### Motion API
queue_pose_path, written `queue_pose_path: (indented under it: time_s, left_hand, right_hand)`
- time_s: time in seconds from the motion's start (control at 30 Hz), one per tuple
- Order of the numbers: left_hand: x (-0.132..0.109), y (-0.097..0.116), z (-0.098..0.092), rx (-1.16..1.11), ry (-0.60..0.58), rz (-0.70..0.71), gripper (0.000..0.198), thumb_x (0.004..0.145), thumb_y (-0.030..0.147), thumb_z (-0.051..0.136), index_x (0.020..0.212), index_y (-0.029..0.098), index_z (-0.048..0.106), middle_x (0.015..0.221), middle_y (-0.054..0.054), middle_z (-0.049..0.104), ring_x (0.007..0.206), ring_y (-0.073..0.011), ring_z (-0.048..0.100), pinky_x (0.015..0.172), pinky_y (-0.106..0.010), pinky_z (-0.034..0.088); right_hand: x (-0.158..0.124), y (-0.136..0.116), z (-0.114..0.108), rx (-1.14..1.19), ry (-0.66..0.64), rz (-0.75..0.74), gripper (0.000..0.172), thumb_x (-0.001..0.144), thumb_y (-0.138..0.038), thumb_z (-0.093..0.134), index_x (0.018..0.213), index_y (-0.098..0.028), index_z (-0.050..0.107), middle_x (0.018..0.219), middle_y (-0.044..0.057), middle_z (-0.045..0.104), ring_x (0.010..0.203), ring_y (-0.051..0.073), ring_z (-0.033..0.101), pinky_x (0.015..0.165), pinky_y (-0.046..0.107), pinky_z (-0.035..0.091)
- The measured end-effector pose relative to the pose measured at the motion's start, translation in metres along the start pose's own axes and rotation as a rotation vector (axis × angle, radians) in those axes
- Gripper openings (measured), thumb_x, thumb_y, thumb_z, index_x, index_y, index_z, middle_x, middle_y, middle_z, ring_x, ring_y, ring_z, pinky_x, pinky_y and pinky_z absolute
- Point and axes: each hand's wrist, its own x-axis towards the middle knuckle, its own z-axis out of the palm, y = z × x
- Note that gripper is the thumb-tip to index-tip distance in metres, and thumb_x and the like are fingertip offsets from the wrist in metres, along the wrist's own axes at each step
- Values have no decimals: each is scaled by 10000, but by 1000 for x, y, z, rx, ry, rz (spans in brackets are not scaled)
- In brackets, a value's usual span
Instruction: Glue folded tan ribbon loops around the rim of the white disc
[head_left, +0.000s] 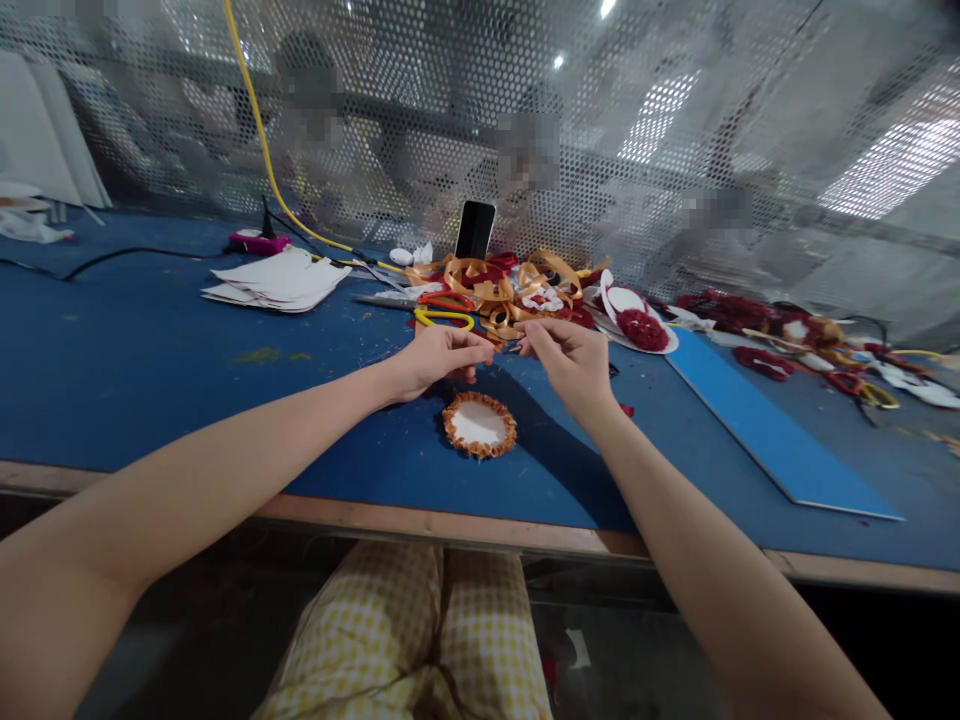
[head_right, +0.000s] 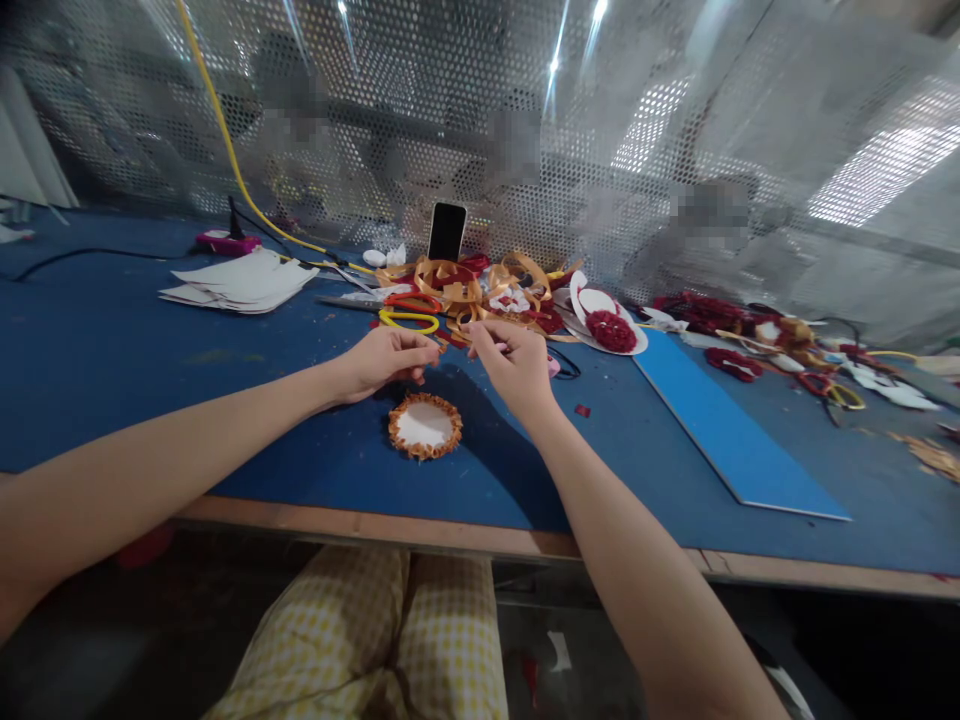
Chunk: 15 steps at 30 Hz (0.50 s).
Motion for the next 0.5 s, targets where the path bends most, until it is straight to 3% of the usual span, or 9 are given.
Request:
queue_pose_path:
  time_s: [0.2, 0.43, 0.5]
  left_hand:
    - [1, 2, 0, -59, 37, -58, 239, 725, 268, 901, 784, 121, 722, 788, 13, 678, 581, -47, 552, 623, -233, 478]
    - [1, -1, -2, 14, -67, -6, 199, 799, 289, 833, 789, 136, 706, 765, 21, 657, 571, -52, 556, 618, -224, 478]
    - [1, -3, -2, 20, -70, -12, 211, 810, 309, 833, 820, 138, 709, 744, 25, 648, 562, -55, 559, 610, -223, 477]
  right_hand:
    - [1, -1, -1, 3, 3, 13, 343, 917, -422, 658, 664, -202, 728, 673, 47, 733, 682, 185, 693, 632, 301, 517]
    - [0, -3, -2, -34, -33, 0, 322, 910, -438, 666, 716, -203, 769, 634, 28, 720, 612, 167, 651, 598, 300, 503]
    - [-1, -4, -3, -37, -73, -20, 259, 878, -423, 700, 784, -206, 805, 709, 36, 768, 651, 176, 678, 628, 309, 522]
